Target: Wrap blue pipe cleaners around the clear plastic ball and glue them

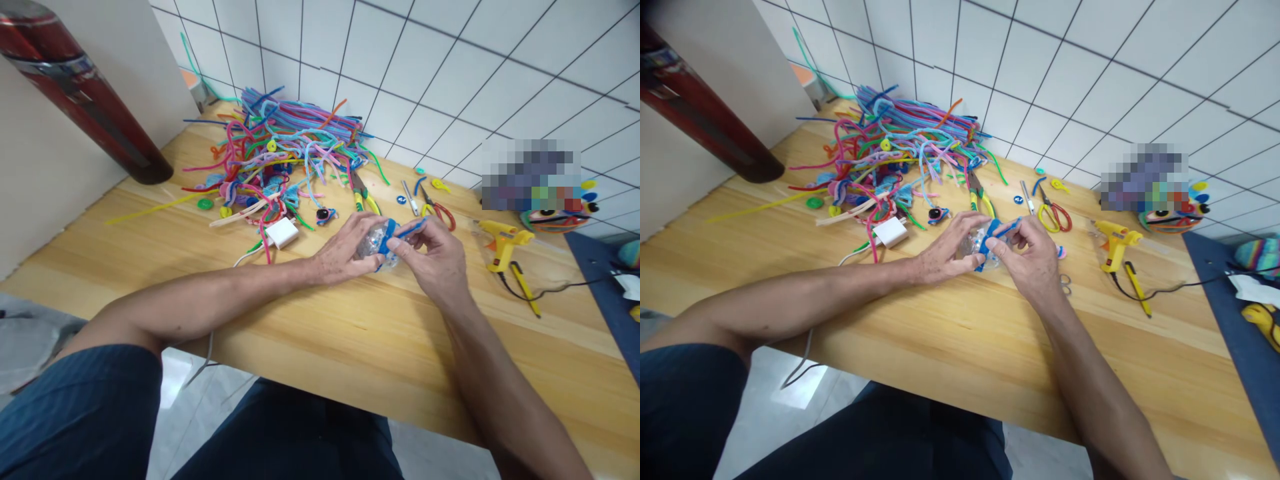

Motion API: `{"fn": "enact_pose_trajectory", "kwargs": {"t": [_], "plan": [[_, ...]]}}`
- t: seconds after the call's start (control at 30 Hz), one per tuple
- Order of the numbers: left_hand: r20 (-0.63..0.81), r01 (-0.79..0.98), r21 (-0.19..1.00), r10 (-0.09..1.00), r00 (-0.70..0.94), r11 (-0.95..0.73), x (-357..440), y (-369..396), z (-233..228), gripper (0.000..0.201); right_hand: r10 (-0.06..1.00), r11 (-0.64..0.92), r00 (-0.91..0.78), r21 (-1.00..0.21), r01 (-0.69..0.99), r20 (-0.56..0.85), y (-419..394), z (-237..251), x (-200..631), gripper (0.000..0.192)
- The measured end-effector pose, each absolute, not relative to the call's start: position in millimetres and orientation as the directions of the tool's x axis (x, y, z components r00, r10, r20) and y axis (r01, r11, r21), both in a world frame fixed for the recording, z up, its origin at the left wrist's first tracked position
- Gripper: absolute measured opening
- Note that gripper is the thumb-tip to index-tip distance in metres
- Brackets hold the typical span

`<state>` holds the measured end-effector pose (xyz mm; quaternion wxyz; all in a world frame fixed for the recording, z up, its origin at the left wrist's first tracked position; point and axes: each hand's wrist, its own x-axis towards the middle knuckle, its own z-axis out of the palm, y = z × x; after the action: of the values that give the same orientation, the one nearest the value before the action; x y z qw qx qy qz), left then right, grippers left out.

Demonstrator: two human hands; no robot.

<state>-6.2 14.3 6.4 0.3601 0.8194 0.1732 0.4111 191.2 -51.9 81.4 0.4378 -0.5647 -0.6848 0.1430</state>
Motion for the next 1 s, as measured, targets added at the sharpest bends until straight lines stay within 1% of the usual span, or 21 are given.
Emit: {"fn": "enact_pose_trajectory", "kwargs": {"t": [0.1, 0.17, 0.23, 0.3, 0.43, 0.53, 0.77, 0.87, 1.0], "plan": [[0.559, -0.014, 0.725, 0.577, 0.595, -0.688, -6.5, 14.1, 6.9, 0.070, 0.881, 0.340, 0.022, -0.663, 0.667, 0.473, -51.4, 80.4, 192.2, 0.015], [0.564, 0.004, 0.713, 0.578, 0.590, -0.701, -6.8, 14.2, 6.7, 0.071, 0.894, 0.338, 0.029, -0.714, 0.613, 0.448, -50.3, 77.0, 192.9, 0.017], [0.572, 0.023, 0.698, 0.576, 0.584, -0.716, -6.9, 14.8, 5.6, 0.071, 0.921, 0.314, 0.034, -0.793, 0.522, 0.388, -48.9, 72.2, 193.3, 0.020], [0.588, 0.022, 0.680, 0.564, 0.580, -0.732, -6.5, 15.7, 4.0, 0.071, 0.939, 0.289, 0.036, -0.842, 0.456, 0.342, -47.7, 68.0, 193.3, 0.023], [0.616, -0.030, 0.667, 0.529, 0.584, -0.745, -6.0, 17.5, 3.4, 0.070, 0.947, 0.273, 0.033, -0.859, 0.433, 0.318, -47.0, 64.8, 192.4, 0.027], [0.602, -0.064, 0.692, 0.526, 0.601, -0.719, -7.9, 17.8, 7.7, 0.068, 0.956, 0.258, 0.024, -0.875, 0.409, 0.293, -46.8, 65.2, 192.5, 0.030], [0.468, -0.051, 0.827, 0.636, 0.613, -0.559, -14.7, 14.0, 17.9, 0.063, 0.963, 0.228, 0.041, -0.892, 0.391, 0.265, -46.5, 65.4, 193.7, 0.031], [0.442, -0.053, 0.862, 0.698, 0.563, -0.504, -13.8, 14.2, 17.4, 0.059, 0.965, 0.221, 0.044, -0.897, 0.384, 0.257, -47.3, 65.3, 193.1, 0.030], [0.419, -0.099, 0.900, 0.781, 0.464, -0.425, -10.4, 21.4, 12.1, 0.048, 0.961, 0.234, 0.045, -0.886, 0.399, 0.274, -48.3, 64.5, 192.8, 0.026]]}}
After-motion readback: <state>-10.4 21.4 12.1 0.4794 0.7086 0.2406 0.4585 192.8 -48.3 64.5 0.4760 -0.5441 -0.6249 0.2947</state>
